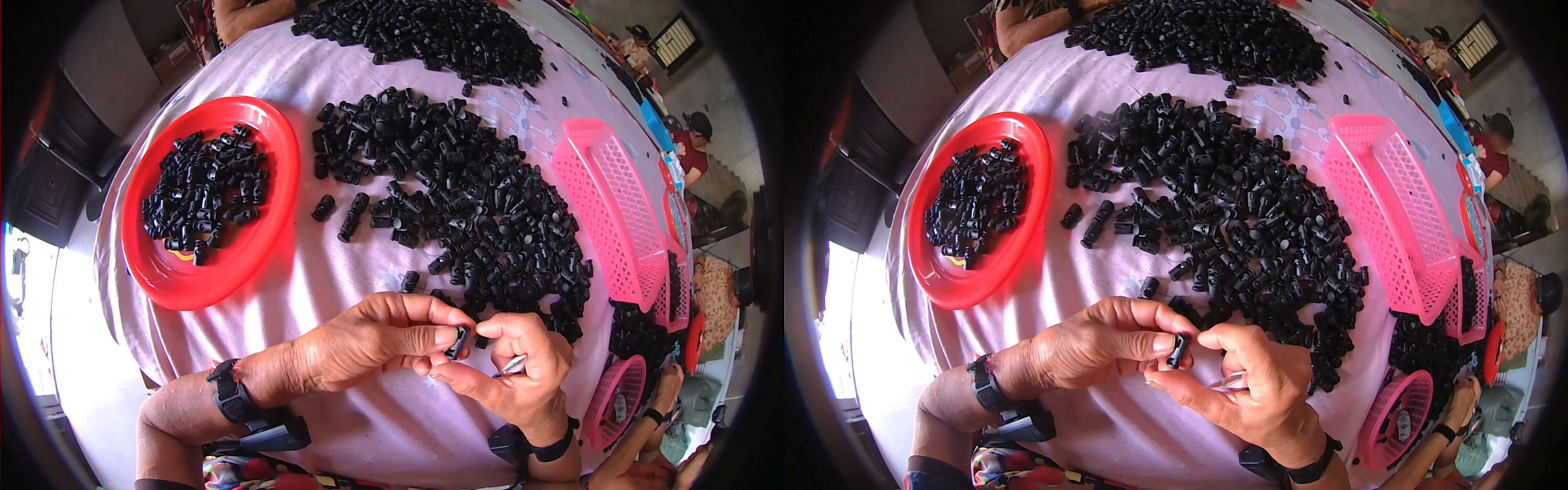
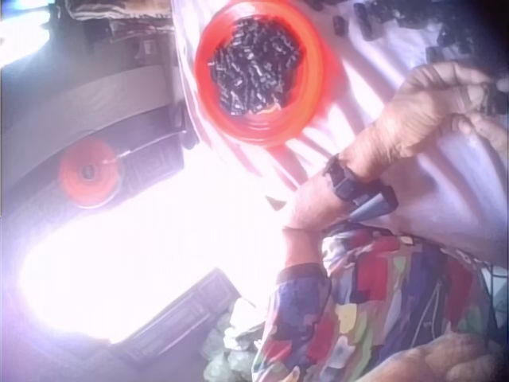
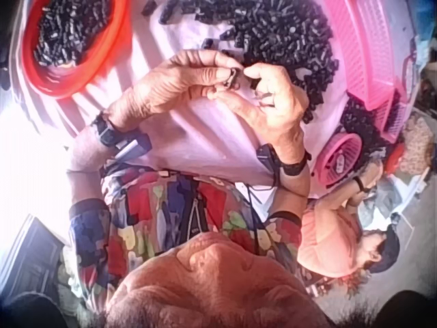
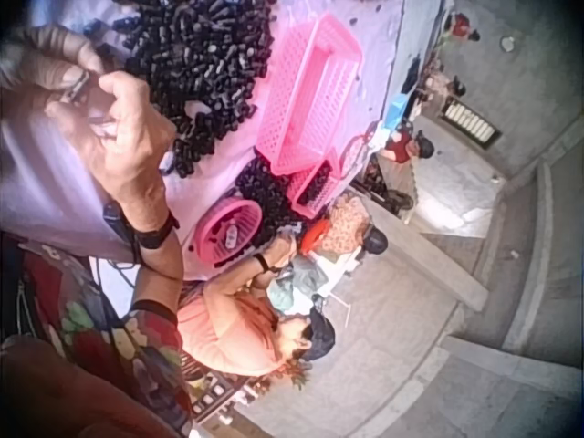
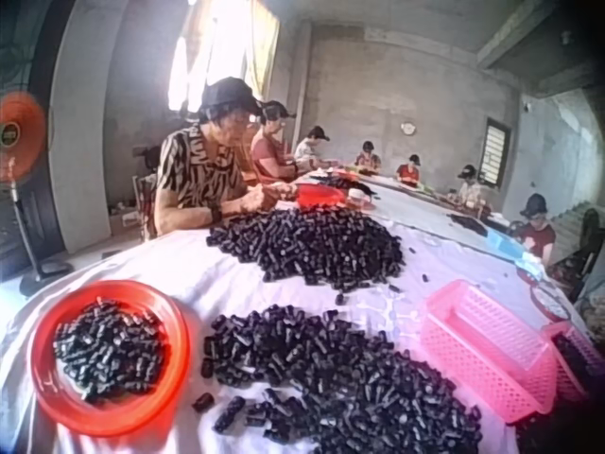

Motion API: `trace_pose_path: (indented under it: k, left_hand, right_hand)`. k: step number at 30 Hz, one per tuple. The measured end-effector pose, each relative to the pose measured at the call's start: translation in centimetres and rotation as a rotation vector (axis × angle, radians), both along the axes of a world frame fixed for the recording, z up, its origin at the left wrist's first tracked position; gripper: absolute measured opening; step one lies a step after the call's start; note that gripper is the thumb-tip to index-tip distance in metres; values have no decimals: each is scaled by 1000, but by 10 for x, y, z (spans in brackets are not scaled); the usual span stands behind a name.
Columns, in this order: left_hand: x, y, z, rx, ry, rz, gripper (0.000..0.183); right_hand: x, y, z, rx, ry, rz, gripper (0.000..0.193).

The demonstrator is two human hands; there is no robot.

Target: Sort and inspect small black plastic components at a work table.

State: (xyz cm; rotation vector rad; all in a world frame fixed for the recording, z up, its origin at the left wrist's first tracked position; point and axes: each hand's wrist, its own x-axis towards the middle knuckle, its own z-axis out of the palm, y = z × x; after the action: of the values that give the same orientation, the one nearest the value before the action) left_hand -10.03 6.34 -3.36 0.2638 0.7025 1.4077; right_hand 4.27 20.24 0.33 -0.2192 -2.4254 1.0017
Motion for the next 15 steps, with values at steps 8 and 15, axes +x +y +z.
trace_pose_path:
  k: [8,15]
  left_hand:
    - [1,0,3,-25,28,-10,26]
    - [2,1,-2,17,-2,-33,25]
  right_hand:
    - [2,3,-6,40,-167,-21,50]
    - [-1,3,-6,61,-230,-4,51]
